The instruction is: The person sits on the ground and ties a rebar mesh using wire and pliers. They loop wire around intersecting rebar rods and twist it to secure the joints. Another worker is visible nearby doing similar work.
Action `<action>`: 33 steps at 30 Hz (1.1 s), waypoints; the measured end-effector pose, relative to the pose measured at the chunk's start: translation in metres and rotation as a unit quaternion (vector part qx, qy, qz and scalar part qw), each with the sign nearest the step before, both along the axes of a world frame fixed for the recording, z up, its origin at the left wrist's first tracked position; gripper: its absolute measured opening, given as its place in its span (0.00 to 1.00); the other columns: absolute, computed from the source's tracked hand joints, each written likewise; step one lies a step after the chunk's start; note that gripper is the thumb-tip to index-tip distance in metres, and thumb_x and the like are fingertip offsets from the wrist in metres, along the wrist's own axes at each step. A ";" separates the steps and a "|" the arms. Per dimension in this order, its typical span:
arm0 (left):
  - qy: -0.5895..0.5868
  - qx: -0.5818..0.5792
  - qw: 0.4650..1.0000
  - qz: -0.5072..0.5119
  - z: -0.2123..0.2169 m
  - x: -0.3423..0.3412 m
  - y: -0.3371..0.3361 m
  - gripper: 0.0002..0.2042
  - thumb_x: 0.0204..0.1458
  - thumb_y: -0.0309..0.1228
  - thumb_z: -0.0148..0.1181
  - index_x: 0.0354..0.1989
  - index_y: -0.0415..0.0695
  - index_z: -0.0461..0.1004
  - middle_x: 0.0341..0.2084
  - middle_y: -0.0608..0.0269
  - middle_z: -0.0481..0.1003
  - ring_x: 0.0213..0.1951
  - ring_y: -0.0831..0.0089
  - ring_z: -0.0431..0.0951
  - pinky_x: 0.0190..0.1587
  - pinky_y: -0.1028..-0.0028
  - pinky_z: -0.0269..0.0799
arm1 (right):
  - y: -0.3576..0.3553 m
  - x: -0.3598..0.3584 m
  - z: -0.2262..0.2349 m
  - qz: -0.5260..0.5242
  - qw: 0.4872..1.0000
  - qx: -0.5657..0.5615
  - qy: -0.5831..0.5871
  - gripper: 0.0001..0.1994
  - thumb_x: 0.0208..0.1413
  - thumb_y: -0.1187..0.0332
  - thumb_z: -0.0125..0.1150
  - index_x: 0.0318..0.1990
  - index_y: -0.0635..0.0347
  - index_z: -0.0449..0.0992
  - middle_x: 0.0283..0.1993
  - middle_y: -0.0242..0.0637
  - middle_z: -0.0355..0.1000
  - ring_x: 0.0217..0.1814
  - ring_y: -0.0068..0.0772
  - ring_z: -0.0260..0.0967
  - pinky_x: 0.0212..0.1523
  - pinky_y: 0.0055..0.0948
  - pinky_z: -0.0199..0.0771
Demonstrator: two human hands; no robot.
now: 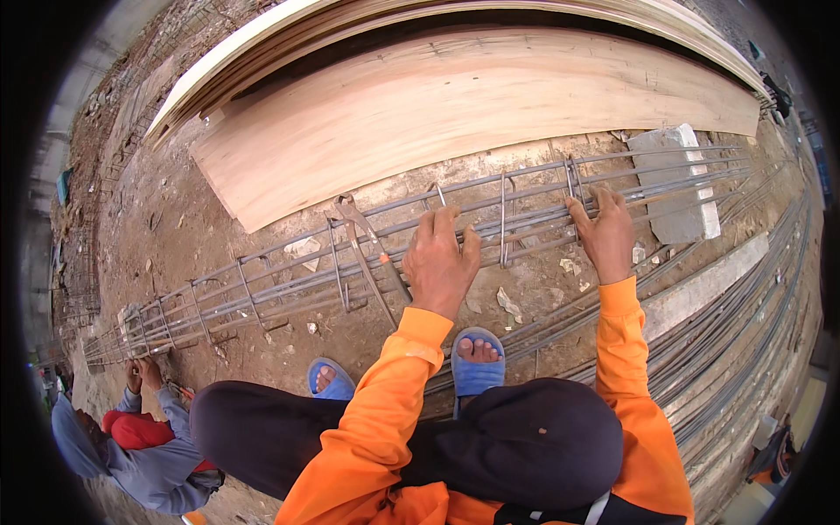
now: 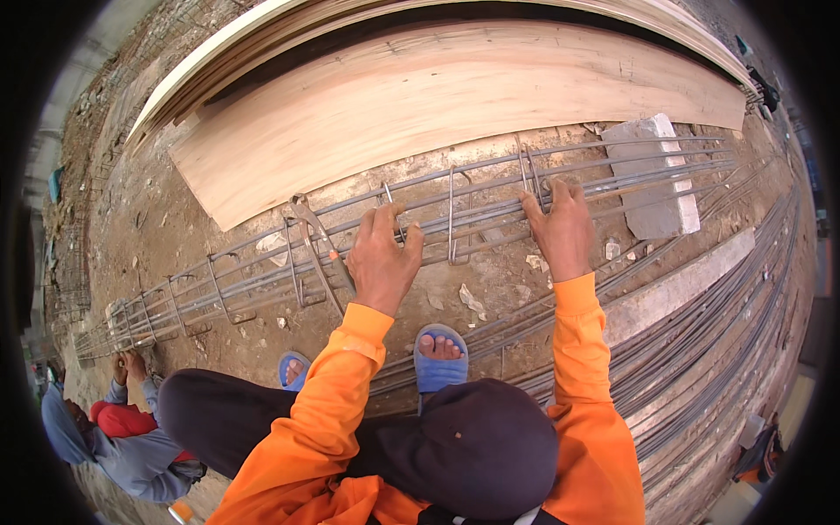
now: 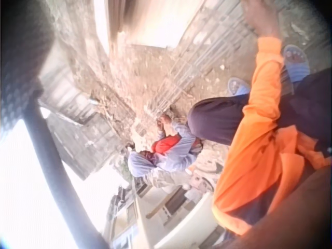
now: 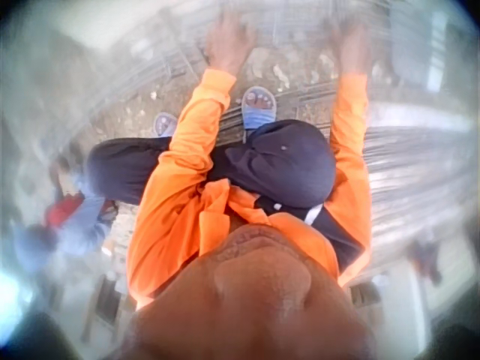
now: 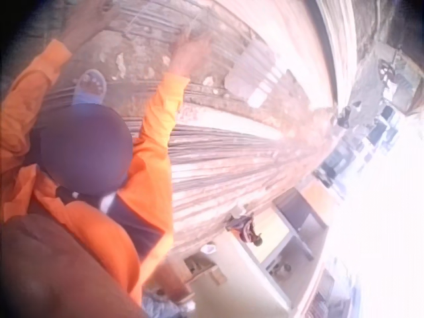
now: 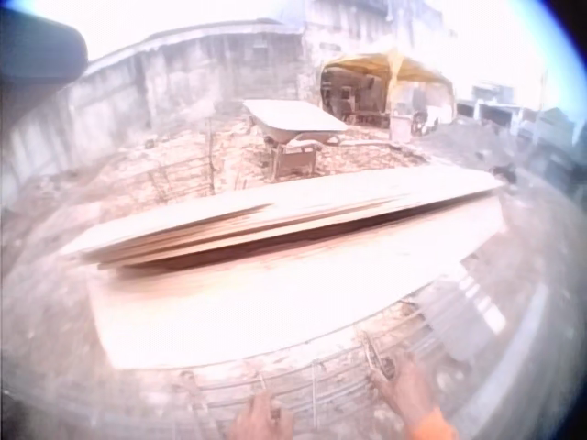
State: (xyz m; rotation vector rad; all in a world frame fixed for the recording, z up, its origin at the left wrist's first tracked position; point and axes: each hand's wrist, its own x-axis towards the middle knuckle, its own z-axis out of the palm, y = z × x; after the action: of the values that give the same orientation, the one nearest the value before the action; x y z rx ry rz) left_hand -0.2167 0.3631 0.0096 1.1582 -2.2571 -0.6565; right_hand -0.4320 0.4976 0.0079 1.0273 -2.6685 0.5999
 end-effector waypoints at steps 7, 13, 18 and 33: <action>0.016 -0.015 0.998 -0.058 -0.003 -0.009 0.016 0.11 0.53 0.35 0.66 0.41 0.45 0.79 0.37 0.56 0.76 0.39 0.54 0.80 0.38 0.58 0.76 | 0.025 -0.081 -0.007 -0.014 0.997 0.070 -0.021 0.13 0.56 0.61 0.63 0.34 0.63 0.74 0.42 0.51 0.75 0.40 0.61 0.75 0.40 0.54 0.76; 0.013 -0.026 0.999 -0.040 -0.004 -0.003 0.014 0.10 0.53 0.35 0.65 0.40 0.46 0.79 0.35 0.58 0.77 0.37 0.55 0.80 0.38 0.58 0.76 | 0.056 -0.144 0.002 -0.107 0.980 0.135 0.099 0.10 0.59 0.63 0.61 0.38 0.62 0.77 0.42 0.49 0.75 0.42 0.56 0.76 0.40 0.50 0.77; 0.010 -0.021 1.000 0.006 -0.007 0.006 0.004 0.10 0.53 0.36 0.66 0.40 0.45 0.78 0.31 0.58 0.77 0.35 0.57 0.80 0.36 0.58 0.74 | 0.034 -0.067 0.008 0.076 0.997 -0.026 -0.018 0.11 0.59 0.62 0.66 0.43 0.61 0.81 0.35 0.47 0.78 0.35 0.51 0.77 0.36 0.44 0.76; 0.009 0.072 0.997 0.032 0.006 0.019 -0.008 0.14 0.48 0.32 0.67 0.43 0.41 0.78 0.31 0.49 0.79 0.34 0.50 0.82 0.37 0.58 0.78 | -0.030 0.065 0.034 0.194 0.946 0.000 -0.259 0.22 0.59 0.56 0.66 0.53 0.66 0.78 0.30 0.42 0.78 0.28 0.38 0.75 0.33 0.37 0.74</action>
State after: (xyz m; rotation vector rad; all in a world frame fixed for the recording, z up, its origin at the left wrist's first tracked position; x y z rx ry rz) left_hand -0.1980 0.3550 0.0154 1.2825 -2.1769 -0.8128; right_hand -0.3671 0.4675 0.0415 1.6056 -2.8993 1.0778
